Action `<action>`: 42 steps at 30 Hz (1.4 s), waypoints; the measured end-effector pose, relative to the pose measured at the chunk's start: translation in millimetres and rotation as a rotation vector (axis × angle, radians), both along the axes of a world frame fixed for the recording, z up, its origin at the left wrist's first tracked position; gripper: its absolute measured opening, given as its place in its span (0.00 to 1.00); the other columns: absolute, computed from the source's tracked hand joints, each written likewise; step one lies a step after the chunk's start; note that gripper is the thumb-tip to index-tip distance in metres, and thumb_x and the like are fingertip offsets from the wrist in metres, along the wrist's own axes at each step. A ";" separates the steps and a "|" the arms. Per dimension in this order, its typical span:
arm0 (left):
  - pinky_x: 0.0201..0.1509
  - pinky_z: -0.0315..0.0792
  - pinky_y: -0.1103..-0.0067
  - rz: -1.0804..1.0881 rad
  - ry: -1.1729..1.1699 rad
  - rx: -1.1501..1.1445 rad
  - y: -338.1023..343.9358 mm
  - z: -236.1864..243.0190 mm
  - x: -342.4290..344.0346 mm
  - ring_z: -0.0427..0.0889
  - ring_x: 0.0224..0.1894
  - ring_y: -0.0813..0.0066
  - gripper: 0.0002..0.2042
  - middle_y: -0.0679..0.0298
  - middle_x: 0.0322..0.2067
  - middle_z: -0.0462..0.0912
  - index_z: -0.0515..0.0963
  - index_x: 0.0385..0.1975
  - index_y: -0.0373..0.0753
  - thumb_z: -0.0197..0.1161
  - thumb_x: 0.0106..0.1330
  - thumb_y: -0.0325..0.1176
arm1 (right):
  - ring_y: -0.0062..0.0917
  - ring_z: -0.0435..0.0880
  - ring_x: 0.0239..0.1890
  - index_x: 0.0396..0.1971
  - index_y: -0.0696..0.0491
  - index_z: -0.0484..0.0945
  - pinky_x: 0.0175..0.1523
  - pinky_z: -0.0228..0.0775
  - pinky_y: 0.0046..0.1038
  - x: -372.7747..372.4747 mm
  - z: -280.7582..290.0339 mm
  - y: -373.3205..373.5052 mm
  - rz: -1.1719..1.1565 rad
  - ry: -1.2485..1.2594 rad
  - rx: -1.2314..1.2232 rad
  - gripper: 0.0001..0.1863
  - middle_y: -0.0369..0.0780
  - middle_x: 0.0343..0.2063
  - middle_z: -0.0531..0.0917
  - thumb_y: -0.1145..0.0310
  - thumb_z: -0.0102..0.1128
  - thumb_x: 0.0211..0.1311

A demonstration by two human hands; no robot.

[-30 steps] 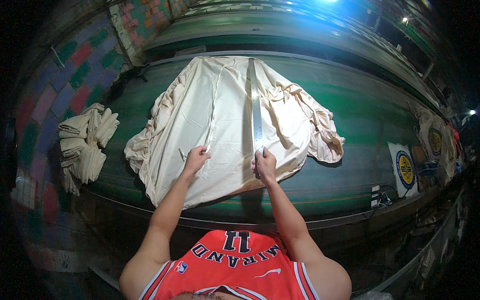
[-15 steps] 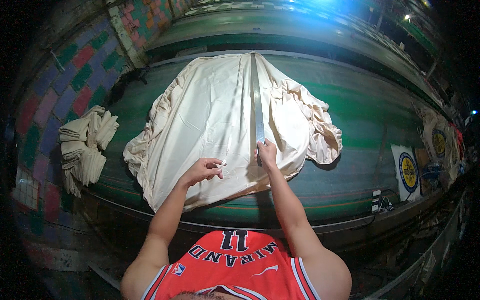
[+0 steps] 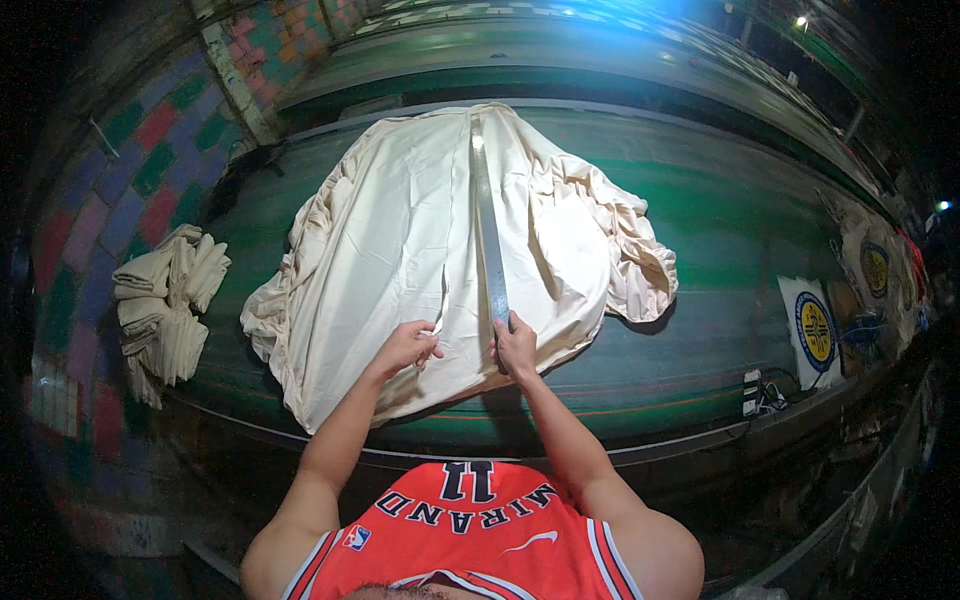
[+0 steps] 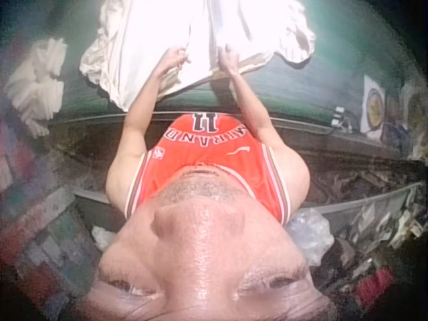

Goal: The person unfolds a large off-white fabric on a green table, smooths it out, and uses a long metal ruler to guide a straight cut through the fabric with a knife. The person then handles a white drawstring attached to the fabric.

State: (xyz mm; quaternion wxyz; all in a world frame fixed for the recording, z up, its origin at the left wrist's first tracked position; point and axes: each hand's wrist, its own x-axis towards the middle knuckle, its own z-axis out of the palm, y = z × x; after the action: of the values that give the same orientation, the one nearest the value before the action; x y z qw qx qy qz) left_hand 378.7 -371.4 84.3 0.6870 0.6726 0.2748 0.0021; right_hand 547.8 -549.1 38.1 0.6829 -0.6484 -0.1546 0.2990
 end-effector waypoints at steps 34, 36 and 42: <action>0.44 0.76 0.64 -0.731 0.162 0.715 -84.9 -66.2 3.6 0.84 0.40 0.50 0.10 0.51 0.34 0.84 0.82 0.35 0.37 0.62 0.53 0.27 | 0.23 0.77 0.17 0.40 0.60 0.72 0.19 0.73 0.29 77.8 22.1 59.7 0.124 0.158 -0.078 0.06 0.40 0.21 0.78 0.73 0.49 0.72; 0.46 0.76 0.63 -0.693 0.145 0.945 -106.8 -66.8 -9.0 0.83 0.41 0.51 0.09 0.52 0.35 0.82 0.81 0.34 0.38 0.64 0.53 0.29 | 0.24 0.77 0.17 0.41 0.60 0.71 0.20 0.74 0.30 75.3 14.7 58.8 0.136 0.177 -0.081 0.06 0.40 0.21 0.78 0.73 0.49 0.72; 0.46 0.75 0.63 -0.552 -0.435 1.337 -143.8 -72.3 -23.2 0.79 0.42 0.51 0.22 0.52 0.37 0.77 0.76 0.50 0.41 0.70 0.54 0.34 | 0.25 0.79 0.20 0.42 0.60 0.70 0.23 0.76 0.31 73.8 3.0 60.6 0.167 0.219 -0.116 0.05 0.40 0.23 0.78 0.74 0.48 0.73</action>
State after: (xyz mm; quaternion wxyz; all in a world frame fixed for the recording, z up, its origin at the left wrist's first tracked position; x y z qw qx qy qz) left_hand 355.5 -515.2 12.0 0.1468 0.9751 -0.1051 0.1289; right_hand 621.7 -488.5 41.0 0.6299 -0.6350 -0.1151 0.4322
